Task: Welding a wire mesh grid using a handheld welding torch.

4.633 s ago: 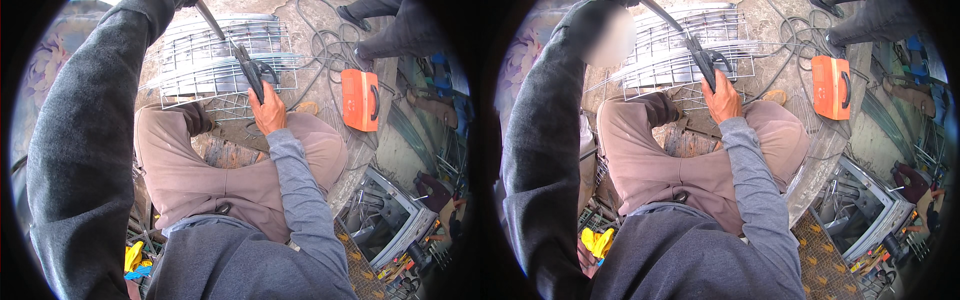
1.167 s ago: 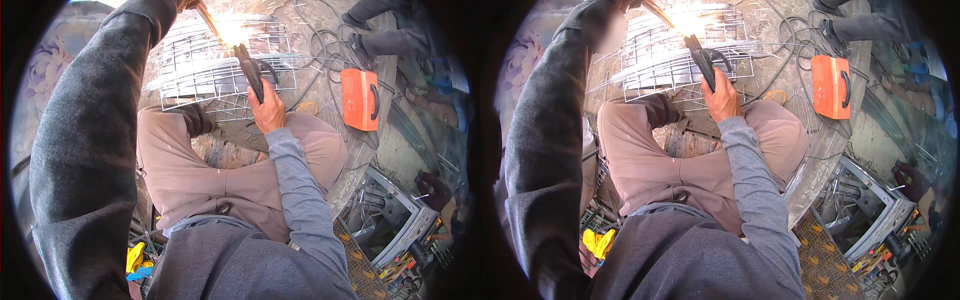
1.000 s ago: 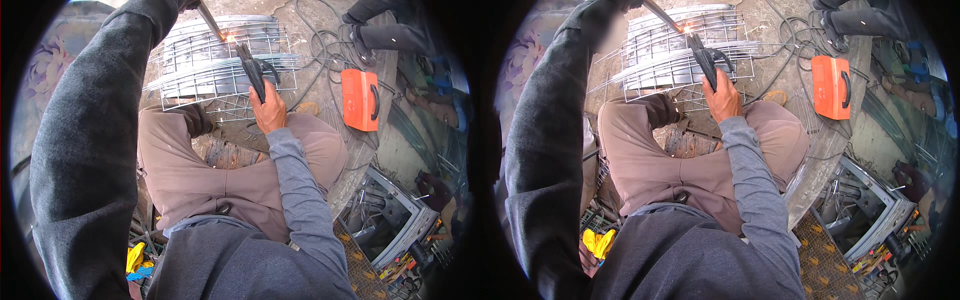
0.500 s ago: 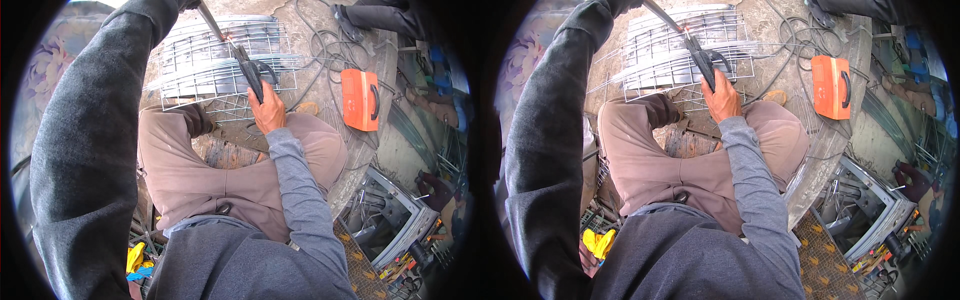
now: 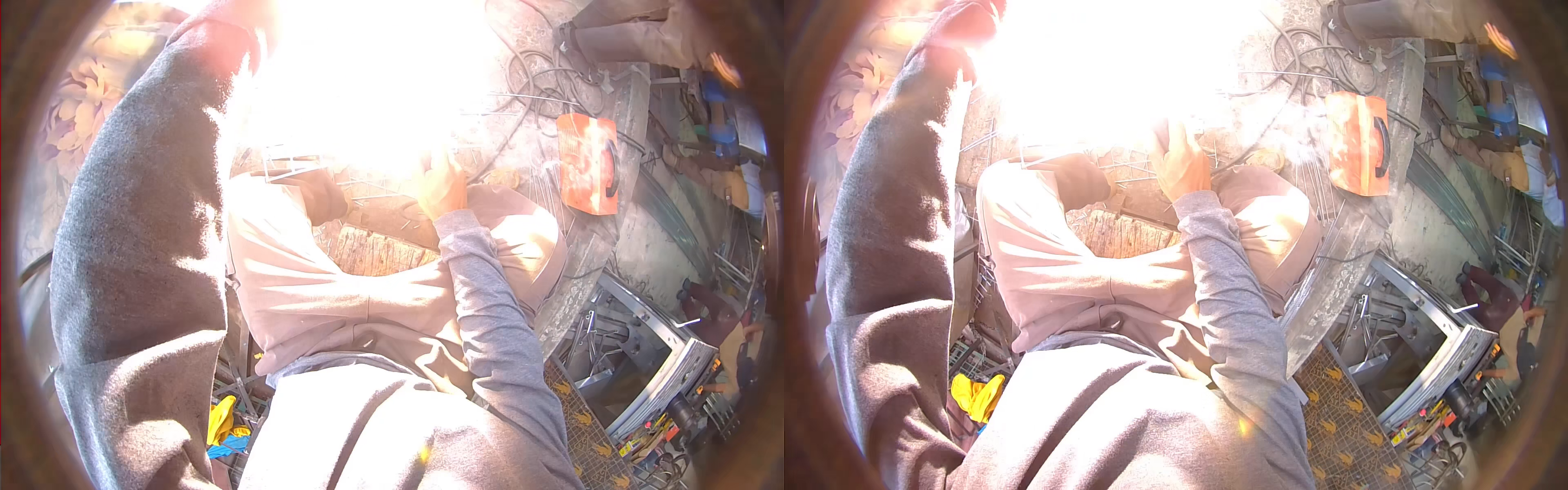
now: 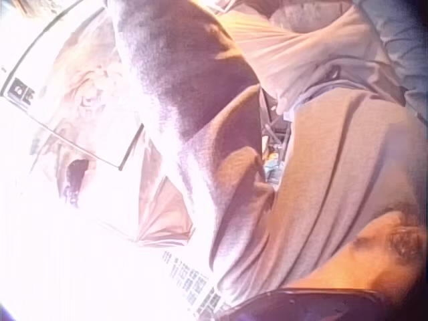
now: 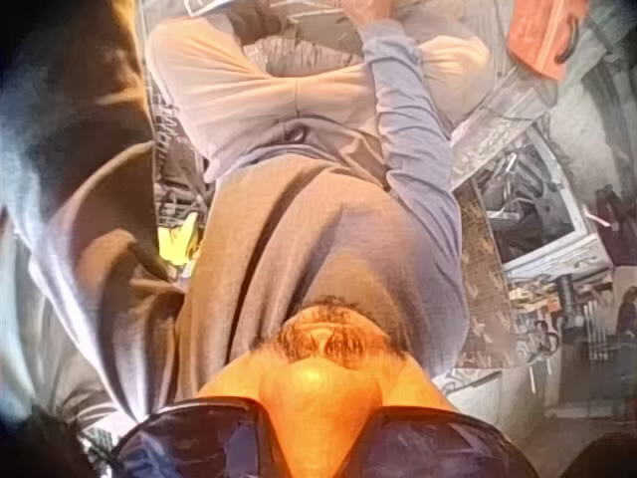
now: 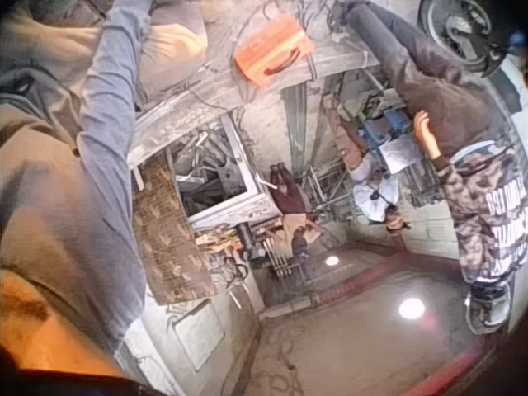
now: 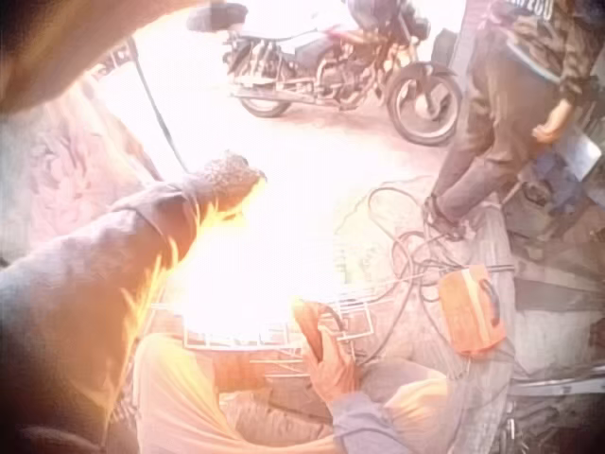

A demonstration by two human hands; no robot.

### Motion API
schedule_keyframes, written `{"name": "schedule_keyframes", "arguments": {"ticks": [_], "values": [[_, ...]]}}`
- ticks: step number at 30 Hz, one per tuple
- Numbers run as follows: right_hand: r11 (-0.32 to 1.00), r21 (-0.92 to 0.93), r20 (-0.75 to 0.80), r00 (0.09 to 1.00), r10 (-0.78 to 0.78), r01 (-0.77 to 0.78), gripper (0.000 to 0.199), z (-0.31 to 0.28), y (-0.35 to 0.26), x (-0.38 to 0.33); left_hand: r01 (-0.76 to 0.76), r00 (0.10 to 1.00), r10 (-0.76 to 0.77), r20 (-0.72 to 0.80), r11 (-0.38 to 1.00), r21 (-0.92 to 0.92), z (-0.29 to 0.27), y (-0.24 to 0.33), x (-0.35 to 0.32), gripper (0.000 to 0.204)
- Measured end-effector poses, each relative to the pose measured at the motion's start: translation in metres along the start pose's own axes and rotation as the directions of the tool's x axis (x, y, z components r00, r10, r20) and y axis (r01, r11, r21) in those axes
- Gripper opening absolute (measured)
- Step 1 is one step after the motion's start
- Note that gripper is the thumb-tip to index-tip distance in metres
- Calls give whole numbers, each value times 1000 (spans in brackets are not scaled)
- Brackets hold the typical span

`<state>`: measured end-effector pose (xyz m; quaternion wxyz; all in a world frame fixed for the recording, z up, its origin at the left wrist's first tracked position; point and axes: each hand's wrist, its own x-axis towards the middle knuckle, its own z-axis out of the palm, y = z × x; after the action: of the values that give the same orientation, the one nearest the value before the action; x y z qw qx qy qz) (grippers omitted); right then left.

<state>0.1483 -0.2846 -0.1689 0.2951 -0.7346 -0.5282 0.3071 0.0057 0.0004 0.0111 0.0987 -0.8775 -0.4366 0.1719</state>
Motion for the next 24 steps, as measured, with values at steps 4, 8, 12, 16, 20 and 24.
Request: {"name": "schedule_keyframes", "arguments": {"ticks": [4,8,12,16,20,24], "values": [[987,108,-145,984,-106,123,40,2,5,5,-28,1000,28,14,999,15,-5,1,0,12],[984,121,-167,980,-106,127,40,3,6,5,-1,999,3,43,999,-48,-5,1,-3,11],[984,127,-187,977,-101,126,40,3,6,5,-5,999,4,46,1000,7,-8,5,-4,13],[990,94,-213,974,-83,105,42,1,5,5,-20,999,18,40,998,63,-9,7,-4,14],[991,123,-171,985,-32,54,46,1,11,7,5,999,-7,46,998,55,-7,5,-5,14],[984,171,-245,969,0,43,47,-3,9,9,45,995,-49,82,998,55,-16,12,-6,15]]}}
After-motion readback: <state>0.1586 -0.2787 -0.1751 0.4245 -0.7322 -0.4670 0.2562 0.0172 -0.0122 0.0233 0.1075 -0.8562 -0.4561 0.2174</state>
